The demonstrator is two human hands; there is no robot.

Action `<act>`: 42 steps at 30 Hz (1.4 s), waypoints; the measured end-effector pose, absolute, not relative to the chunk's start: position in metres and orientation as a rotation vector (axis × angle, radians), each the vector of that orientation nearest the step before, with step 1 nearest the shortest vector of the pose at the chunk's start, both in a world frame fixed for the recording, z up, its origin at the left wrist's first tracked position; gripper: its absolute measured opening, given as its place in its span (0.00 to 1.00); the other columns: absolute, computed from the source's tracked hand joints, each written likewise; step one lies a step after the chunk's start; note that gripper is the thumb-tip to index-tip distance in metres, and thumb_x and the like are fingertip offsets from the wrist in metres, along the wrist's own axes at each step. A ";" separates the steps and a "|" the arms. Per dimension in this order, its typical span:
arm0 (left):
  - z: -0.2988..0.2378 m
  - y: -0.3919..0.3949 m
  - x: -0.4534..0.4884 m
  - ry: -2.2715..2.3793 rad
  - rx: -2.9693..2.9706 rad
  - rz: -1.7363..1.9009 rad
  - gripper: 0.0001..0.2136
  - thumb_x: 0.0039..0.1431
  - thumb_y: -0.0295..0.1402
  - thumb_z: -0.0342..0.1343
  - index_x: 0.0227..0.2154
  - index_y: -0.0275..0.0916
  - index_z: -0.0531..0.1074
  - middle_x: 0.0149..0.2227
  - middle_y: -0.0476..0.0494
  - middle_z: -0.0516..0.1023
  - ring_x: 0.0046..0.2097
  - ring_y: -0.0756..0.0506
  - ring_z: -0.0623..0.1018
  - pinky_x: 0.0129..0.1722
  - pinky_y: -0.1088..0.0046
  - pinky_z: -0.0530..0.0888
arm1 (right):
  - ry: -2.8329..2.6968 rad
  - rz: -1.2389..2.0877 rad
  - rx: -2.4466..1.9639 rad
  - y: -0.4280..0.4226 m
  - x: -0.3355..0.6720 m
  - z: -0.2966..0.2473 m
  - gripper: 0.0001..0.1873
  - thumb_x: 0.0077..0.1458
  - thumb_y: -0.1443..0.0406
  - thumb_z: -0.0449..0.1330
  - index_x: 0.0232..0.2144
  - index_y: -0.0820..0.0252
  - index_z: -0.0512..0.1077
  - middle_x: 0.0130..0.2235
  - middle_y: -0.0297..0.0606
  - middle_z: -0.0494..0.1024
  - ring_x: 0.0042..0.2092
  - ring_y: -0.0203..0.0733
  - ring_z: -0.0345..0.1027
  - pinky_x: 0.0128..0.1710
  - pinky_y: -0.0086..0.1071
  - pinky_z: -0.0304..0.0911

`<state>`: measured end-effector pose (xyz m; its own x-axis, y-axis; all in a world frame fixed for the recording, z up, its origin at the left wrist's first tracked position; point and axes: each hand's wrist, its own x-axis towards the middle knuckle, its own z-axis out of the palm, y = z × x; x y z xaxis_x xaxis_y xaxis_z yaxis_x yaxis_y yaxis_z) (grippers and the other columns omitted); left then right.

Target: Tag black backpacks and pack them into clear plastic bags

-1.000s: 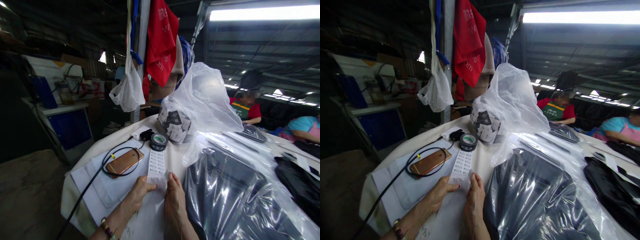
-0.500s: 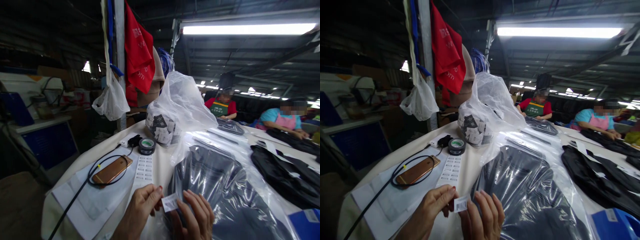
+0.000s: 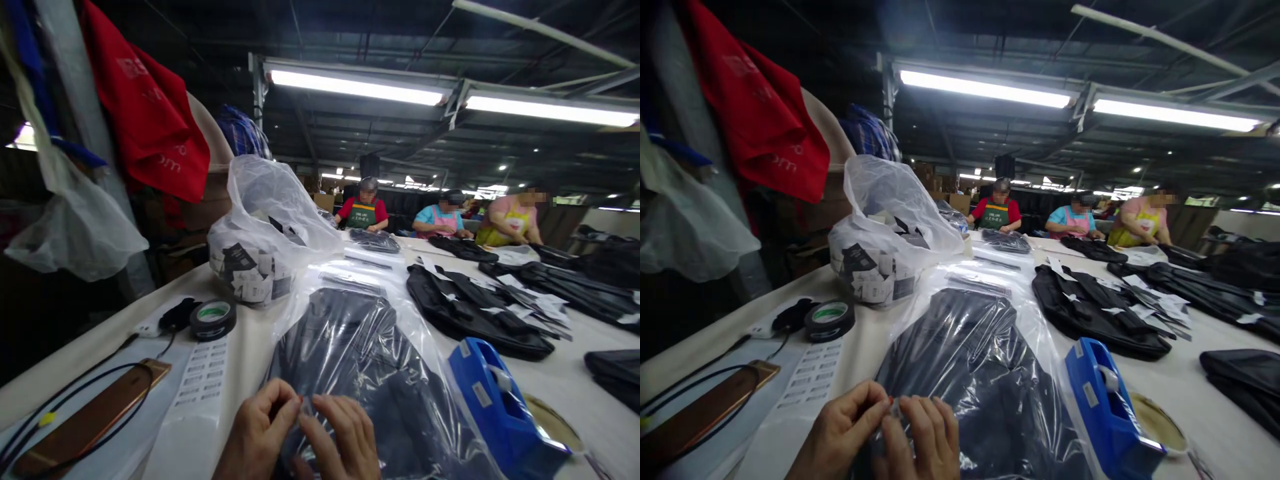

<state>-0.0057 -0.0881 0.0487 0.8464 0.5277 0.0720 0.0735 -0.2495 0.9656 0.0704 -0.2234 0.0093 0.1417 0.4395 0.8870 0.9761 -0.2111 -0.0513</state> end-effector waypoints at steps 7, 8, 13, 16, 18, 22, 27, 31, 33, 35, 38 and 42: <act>0.078 -0.058 0.087 0.389 1.905 0.538 0.13 0.48 0.43 0.54 0.21 0.37 0.69 0.22 0.50 0.70 0.27 0.48 0.68 0.29 0.74 0.65 | -1.843 -0.204 -1.939 -0.225 0.176 0.072 0.17 0.59 0.59 0.55 0.49 0.58 0.67 0.53 0.41 0.71 0.55 0.42 0.63 0.56 0.38 0.57; 0.078 -0.054 0.102 0.396 1.892 0.549 0.13 0.47 0.43 0.54 0.20 0.37 0.69 0.21 0.50 0.69 0.27 0.49 0.68 0.29 0.74 0.65 | -1.885 -0.149 -1.948 -0.220 0.191 0.066 0.20 0.58 0.56 0.56 0.51 0.57 0.66 0.55 0.41 0.68 0.57 0.44 0.59 0.59 0.41 0.52; 0.061 -0.048 0.166 0.376 1.871 0.458 0.12 0.45 0.42 0.55 0.19 0.37 0.68 0.19 0.53 0.65 0.25 0.51 0.64 0.26 0.75 0.62 | -1.921 0.007 -1.986 -0.222 0.234 -0.003 0.32 0.55 0.46 0.53 0.57 0.55 0.61 0.58 0.44 0.65 0.61 0.50 0.54 0.60 0.48 0.48; 0.044 -0.055 0.202 0.307 1.817 0.335 0.11 0.44 0.40 0.56 0.18 0.37 0.68 0.19 0.53 0.64 0.24 0.52 0.63 0.26 0.76 0.61 | -1.937 -0.016 -2.030 -0.236 0.238 -0.040 0.35 0.55 0.44 0.51 0.58 0.57 0.59 0.58 0.48 0.64 0.59 0.52 0.57 0.57 0.48 0.54; 0.032 -0.060 0.226 0.266 1.786 0.226 0.10 0.43 0.39 0.56 0.19 0.37 0.68 0.19 0.53 0.65 0.24 0.52 0.63 0.26 0.76 0.61 | -1.940 -0.136 -2.024 -0.241 0.239 -0.055 0.34 0.55 0.44 0.50 0.58 0.55 0.60 0.57 0.45 0.66 0.58 0.51 0.59 0.57 0.46 0.55; 0.009 -0.067 0.270 0.238 1.789 0.029 0.09 0.39 0.37 0.57 0.18 0.36 0.69 0.17 0.53 0.65 0.23 0.52 0.63 0.24 0.76 0.60 | -1.938 -0.426 -2.064 -0.236 0.242 -0.072 0.22 0.62 0.52 0.47 0.55 0.50 0.61 0.56 0.34 0.69 0.56 0.43 0.62 0.56 0.38 0.57; -0.011 -0.066 0.296 0.202 1.859 -0.056 0.06 0.39 0.33 0.58 0.17 0.35 0.71 0.16 0.53 0.67 0.23 0.52 0.64 0.25 0.75 0.59 | -1.831 -0.656 -2.007 -0.231 0.242 -0.083 0.17 0.64 0.57 0.46 0.53 0.48 0.64 0.54 0.29 0.71 0.54 0.40 0.64 0.55 0.38 0.58; -0.016 -0.062 0.299 0.180 1.914 -0.057 0.05 0.40 0.31 0.58 0.17 0.35 0.73 0.18 0.53 0.69 0.24 0.52 0.65 0.26 0.75 0.60 | -1.756 -0.671 -1.984 -0.229 0.241 -0.088 0.15 0.63 0.58 0.48 0.51 0.47 0.65 0.52 0.28 0.73 0.53 0.39 0.65 0.56 0.38 0.56; -0.018 -0.062 0.299 0.174 1.938 -0.042 0.04 0.41 0.31 0.57 0.17 0.36 0.73 0.19 0.52 0.69 0.24 0.51 0.66 0.27 0.75 0.61 | -1.749 -0.678 -1.966 -0.229 0.241 -0.088 0.15 0.63 0.57 0.49 0.50 0.47 0.66 0.51 0.29 0.73 0.53 0.39 0.66 0.56 0.38 0.56; -0.021 -0.062 0.299 0.173 1.960 -0.022 0.04 0.41 0.31 0.57 0.17 0.36 0.73 0.20 0.51 0.70 0.25 0.51 0.67 0.28 0.75 0.62 | -1.745 -0.669 -1.952 -0.228 0.241 -0.088 0.15 0.63 0.58 0.50 0.50 0.47 0.66 0.51 0.30 0.73 0.52 0.39 0.66 0.56 0.38 0.56; -0.026 -0.062 0.300 0.174 1.984 0.008 0.05 0.42 0.32 0.57 0.18 0.36 0.73 0.22 0.50 0.71 0.27 0.50 0.68 0.29 0.75 0.63 | -1.731 -0.630 -1.949 -0.227 0.241 -0.087 0.14 0.63 0.59 0.49 0.50 0.48 0.66 0.51 0.31 0.74 0.52 0.40 0.66 0.56 0.38 0.56; -0.030 -0.062 0.300 0.171 2.017 0.026 0.05 0.43 0.32 0.57 0.18 0.36 0.74 0.23 0.50 0.70 0.28 0.50 0.69 0.30 0.74 0.64 | -1.722 -0.636 -1.944 -0.226 0.242 -0.084 0.14 0.64 0.60 0.47 0.48 0.49 0.67 0.49 0.31 0.75 0.51 0.39 0.67 0.56 0.38 0.57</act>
<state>0.3005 -0.0622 -0.0297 0.9895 0.1325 -0.0577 0.1097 -0.4278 0.8972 0.2419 -0.2261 -0.0843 0.1082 0.7789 0.6177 0.9934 -0.1078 -0.0381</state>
